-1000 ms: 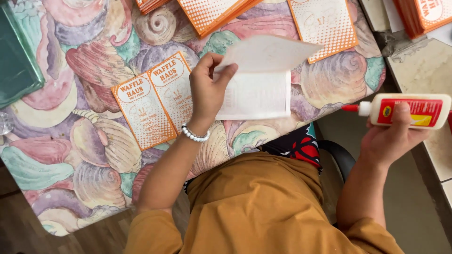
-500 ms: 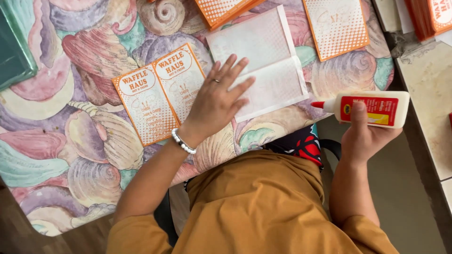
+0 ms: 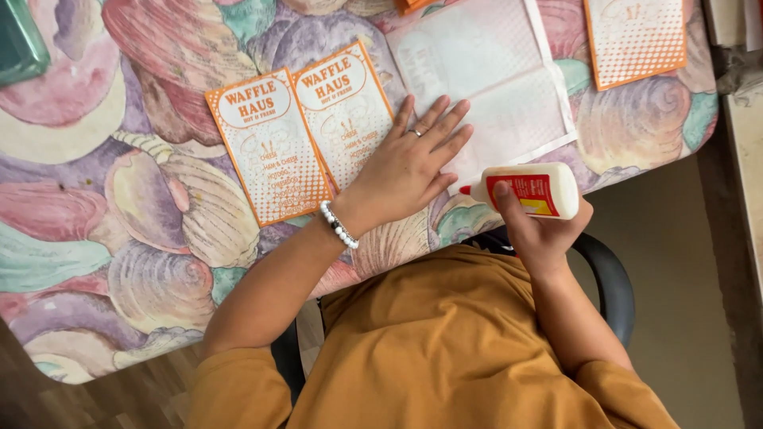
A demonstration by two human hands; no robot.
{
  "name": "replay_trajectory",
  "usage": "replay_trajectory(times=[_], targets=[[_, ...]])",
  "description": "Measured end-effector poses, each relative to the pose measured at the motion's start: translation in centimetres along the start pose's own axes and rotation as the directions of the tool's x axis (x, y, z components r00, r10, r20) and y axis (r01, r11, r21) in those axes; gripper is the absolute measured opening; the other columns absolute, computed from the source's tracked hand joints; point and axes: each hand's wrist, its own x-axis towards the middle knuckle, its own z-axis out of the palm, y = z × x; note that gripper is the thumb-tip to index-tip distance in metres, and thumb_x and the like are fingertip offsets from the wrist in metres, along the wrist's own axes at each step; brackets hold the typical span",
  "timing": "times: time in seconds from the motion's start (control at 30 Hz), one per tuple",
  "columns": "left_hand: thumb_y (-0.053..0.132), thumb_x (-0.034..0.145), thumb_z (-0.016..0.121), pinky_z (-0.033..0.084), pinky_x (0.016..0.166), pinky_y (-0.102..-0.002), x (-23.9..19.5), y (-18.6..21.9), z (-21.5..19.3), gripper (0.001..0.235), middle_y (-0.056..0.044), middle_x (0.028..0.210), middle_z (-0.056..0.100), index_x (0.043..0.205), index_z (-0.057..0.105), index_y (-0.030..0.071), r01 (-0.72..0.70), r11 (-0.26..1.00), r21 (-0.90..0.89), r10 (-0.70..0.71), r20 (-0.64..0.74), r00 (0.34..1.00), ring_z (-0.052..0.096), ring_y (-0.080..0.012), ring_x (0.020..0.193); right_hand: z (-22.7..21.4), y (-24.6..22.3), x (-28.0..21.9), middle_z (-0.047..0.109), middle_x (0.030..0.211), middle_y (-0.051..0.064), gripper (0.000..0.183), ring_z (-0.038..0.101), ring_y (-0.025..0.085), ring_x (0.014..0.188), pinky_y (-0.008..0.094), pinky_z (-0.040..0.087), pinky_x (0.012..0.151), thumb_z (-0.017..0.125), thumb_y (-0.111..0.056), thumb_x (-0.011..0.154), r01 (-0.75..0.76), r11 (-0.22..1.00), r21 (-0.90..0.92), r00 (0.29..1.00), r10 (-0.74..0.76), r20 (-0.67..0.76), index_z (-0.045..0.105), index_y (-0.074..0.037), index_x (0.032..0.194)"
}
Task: Applying glue to paper bag templates and folding them into finished bags.
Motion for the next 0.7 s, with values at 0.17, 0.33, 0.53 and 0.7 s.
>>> replay_trajectory(times=[0.17, 0.33, 0.53, 0.7], targets=[[0.032, 0.097, 0.073, 0.009, 0.124, -0.066, -0.1, 0.0, -0.6, 0.068, -0.017, 0.167, 0.028, 0.155, 0.047, 0.008, 0.017, 1.000, -0.026, -0.016, 0.052, 0.999, 0.022, -0.0388, 0.156, 0.8, -1.1, 0.1, 0.065, 0.072, 0.018, 0.023, 0.068, 0.021, 0.075, 0.031, 0.051, 0.064, 0.087, 0.011, 0.088, 0.042, 0.997, -0.059, 0.996, -0.037, 0.077, 0.065, 0.014, 0.092], [0.033, 0.097, 0.075, 0.013, 0.126, -0.062, -0.1, 0.0, -1.5, 0.066, -0.018, 0.165, 0.029, 0.151, 0.051, 0.003, -0.019, 1.000, 0.020, 0.018, 0.051, 0.999, 0.026, -0.0358, 0.154, -0.6, 1.6, -1.7, 0.058, 0.099, 0.019, 0.063, 0.059, 0.021, 0.088, 0.038, 0.057, 0.072, 0.094, -0.001, 0.086, -0.143, 0.966, -0.216, 0.967, 0.091, -0.237, 0.036, 0.002, 0.110], [0.030, 0.089, 0.081, 0.011, 0.127, -0.061, -0.2, -0.6, -1.1, 0.073, -0.018, 0.165, 0.027, 0.149, 0.052, 0.000, -0.022, 0.998, -0.052, 0.025, 0.053, 0.998, 0.023, -0.0353, 0.155, 0.5, -1.4, -0.5, 0.058, 0.078, 0.012, 0.043, 0.054, 0.017, 0.074, 0.035, 0.050, 0.060, 0.094, -0.007, 0.090, -0.020, 0.966, -0.259, 0.996, -0.002, -0.088, 0.054, 0.004, 0.079], [0.023, 0.087, 0.075, 0.014, 0.126, -0.062, -0.1, -0.4, -0.9, 0.067, -0.018, 0.164, 0.029, 0.147, 0.055, 0.000, -0.025, 0.999, -0.030, 0.026, 0.036, 0.999, 0.024, -0.0352, 0.154, 2.7, -4.1, 0.0, 0.064, 0.104, 0.029, 0.030, 0.063, 0.032, 0.092, 0.042, 0.059, 0.077, 0.084, 0.006, 0.090, -0.057, 0.990, -0.130, 0.998, 0.056, -0.010, 0.058, 0.018, 0.098]])
